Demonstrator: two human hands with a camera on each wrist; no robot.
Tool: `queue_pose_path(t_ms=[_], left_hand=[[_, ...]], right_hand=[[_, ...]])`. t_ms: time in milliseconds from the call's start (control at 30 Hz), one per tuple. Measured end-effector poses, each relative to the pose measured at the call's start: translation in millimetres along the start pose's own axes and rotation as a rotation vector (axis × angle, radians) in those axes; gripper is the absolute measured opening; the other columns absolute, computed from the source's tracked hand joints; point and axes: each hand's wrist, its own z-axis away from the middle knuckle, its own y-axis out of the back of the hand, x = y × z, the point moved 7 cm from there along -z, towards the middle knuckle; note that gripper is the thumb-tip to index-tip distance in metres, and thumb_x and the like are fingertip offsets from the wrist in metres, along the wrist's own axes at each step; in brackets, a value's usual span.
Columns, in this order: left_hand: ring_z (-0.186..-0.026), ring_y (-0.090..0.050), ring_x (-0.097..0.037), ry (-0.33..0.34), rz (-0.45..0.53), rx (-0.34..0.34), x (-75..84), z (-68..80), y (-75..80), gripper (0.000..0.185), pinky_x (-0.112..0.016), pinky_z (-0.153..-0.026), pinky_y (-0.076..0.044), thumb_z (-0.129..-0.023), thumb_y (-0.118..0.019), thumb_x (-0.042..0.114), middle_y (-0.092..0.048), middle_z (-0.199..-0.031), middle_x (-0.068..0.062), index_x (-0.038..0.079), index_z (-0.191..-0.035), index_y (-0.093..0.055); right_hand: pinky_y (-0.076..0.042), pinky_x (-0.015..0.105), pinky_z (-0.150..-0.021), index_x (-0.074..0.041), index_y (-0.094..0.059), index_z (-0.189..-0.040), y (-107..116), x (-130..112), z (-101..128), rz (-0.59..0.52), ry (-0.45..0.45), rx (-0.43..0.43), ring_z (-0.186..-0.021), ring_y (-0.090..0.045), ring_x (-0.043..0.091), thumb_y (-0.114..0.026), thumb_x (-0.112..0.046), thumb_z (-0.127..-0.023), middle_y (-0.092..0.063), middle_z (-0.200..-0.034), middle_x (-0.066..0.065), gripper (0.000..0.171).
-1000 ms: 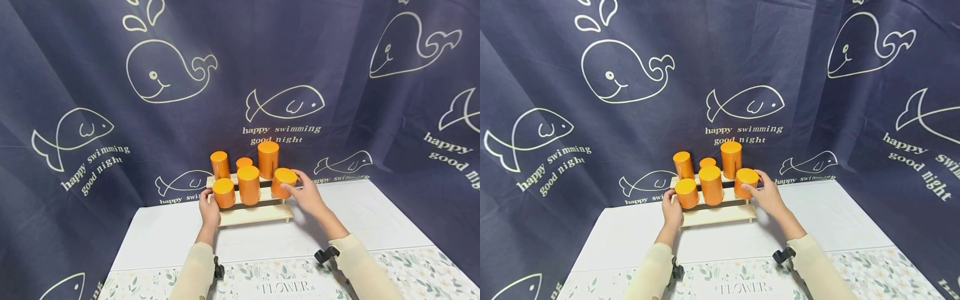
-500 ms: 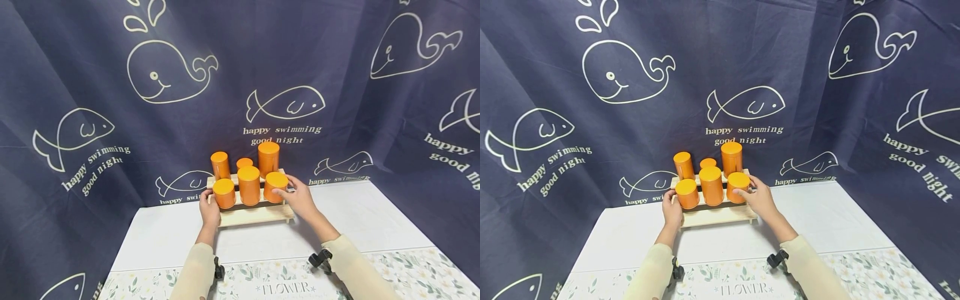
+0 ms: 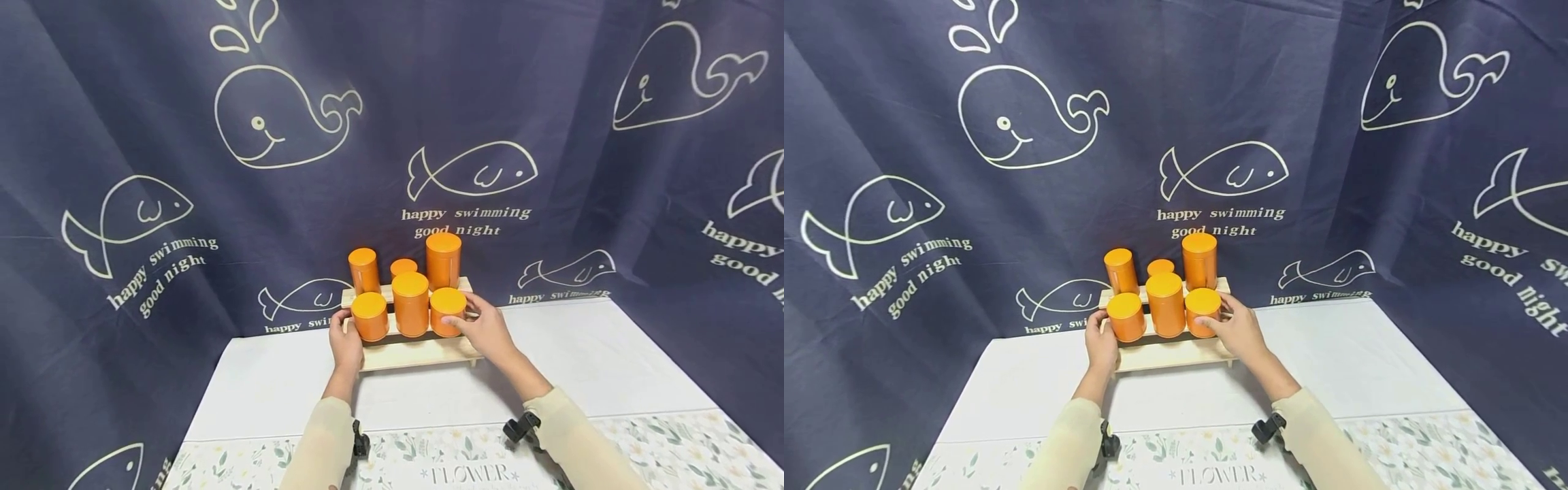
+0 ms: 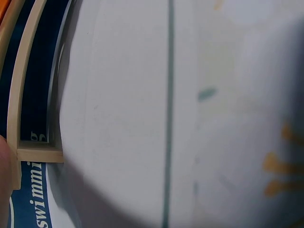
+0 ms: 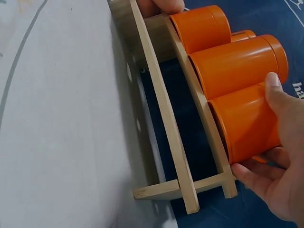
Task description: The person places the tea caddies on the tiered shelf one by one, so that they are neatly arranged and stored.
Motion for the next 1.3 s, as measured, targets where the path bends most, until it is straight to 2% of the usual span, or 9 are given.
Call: queue_pose_path(t_ms=[233, 433, 567, 900, 1000, 1133, 1300], left_hand=[[-0.125, -0.05, -0.026, 0.008, -0.004, 0.0, 2.0, 0.6, -0.6, 0.019, -0.043, -0.113, -0.04, -0.099, -0.046, -0.001, -0.057, -0.124, -0.015, 0.0, -0.114, -0.057], [-0.127, -0.049, -0.025, 0.004, -0.007, 0.001, 2.7, 0.1, 1.0, 0.018, -0.042, -0.114, -0.039, -0.099, -0.047, 0.0, -0.058, -0.124, -0.015, 0.0, -0.114, -0.057], [-0.131, -0.047, -0.026, 0.005, 0.001, -0.01, 2.1, 1.3, 0.7, 0.019, -0.045, -0.116, -0.037, -0.1, -0.047, 0.0, -0.057, -0.126, -0.016, -0.001, -0.116, -0.056], [-0.13, -0.047, -0.025, 0.008, -0.021, -0.023, 6.9, 2.3, -0.8, 0.019, -0.044, -0.117, -0.036, -0.099, -0.046, 0.001, -0.057, -0.125, -0.015, 0.001, -0.115, -0.057], [-0.128, -0.048, -0.026, 0.008, -0.007, -0.011, 7.6, 2.6, -0.1, 0.019, -0.044, -0.115, -0.038, -0.099, -0.046, 0.0, -0.057, -0.124, -0.016, 0.0, -0.113, -0.057], [-0.124, -0.05, -0.025, 0.016, 0.035, 0.005, 6.7, 2.3, 1.0, 0.019, -0.041, -0.111, -0.041, -0.098, -0.047, -0.002, -0.059, -0.122, -0.016, -0.002, -0.113, -0.059], [-0.124, -0.05, -0.023, 0.095, 0.168, 0.026, 6.1, 0.9, 8.0, 0.026, -0.034, -0.11, -0.039, -0.099, -0.047, -0.001, -0.058, -0.126, -0.018, -0.005, -0.123, -0.055]], right_hand=[[-0.061, 0.032, -0.085, -0.012, -0.057, -0.137, 0, -2, 0, 0.016, -0.017, -0.006, -0.11, -0.07, 0.028, -0.083, -0.047, -0.072, -0.068, -0.129, 0.014, 0.079], [-0.061, 0.03, -0.082, -0.01, -0.06, -0.133, -1, -4, 2, 0.009, -0.017, 0.035, -0.107, -0.072, 0.028, -0.086, -0.042, -0.07, -0.068, -0.129, 0.014, 0.075], [-0.061, 0.031, -0.081, -0.009, -0.061, -0.132, -1, -3, 4, 0.029, -0.03, 0.076, -0.105, -0.072, 0.028, -0.088, -0.041, -0.069, -0.069, -0.126, 0.016, 0.076], [-0.062, 0.037, -0.083, -0.009, -0.066, -0.122, 1, -5, 10, 0.139, -0.088, 0.157, -0.099, -0.074, 0.023, -0.086, -0.055, -0.067, -0.075, -0.111, 0.011, 0.074], [-0.061, 0.036, -0.085, -0.009, -0.065, -0.124, 0, -5, 10, 0.136, -0.096, 0.14, -0.101, -0.074, 0.024, -0.085, -0.057, -0.067, -0.075, -0.112, 0.012, 0.076], [-0.06, 0.037, -0.089, -0.009, -0.059, -0.132, 1, -3, 8, 0.105, -0.121, 0.073, -0.108, -0.071, 0.025, -0.083, -0.061, -0.066, -0.072, -0.12, 0.012, 0.087], [-0.055, 0.043, -0.099, -0.007, -0.038, -0.15, 1, -3, 14, 0.067, -0.153, -0.055, -0.125, -0.061, 0.032, -0.081, -0.061, -0.069, -0.058, -0.141, 0.018, 0.106]])
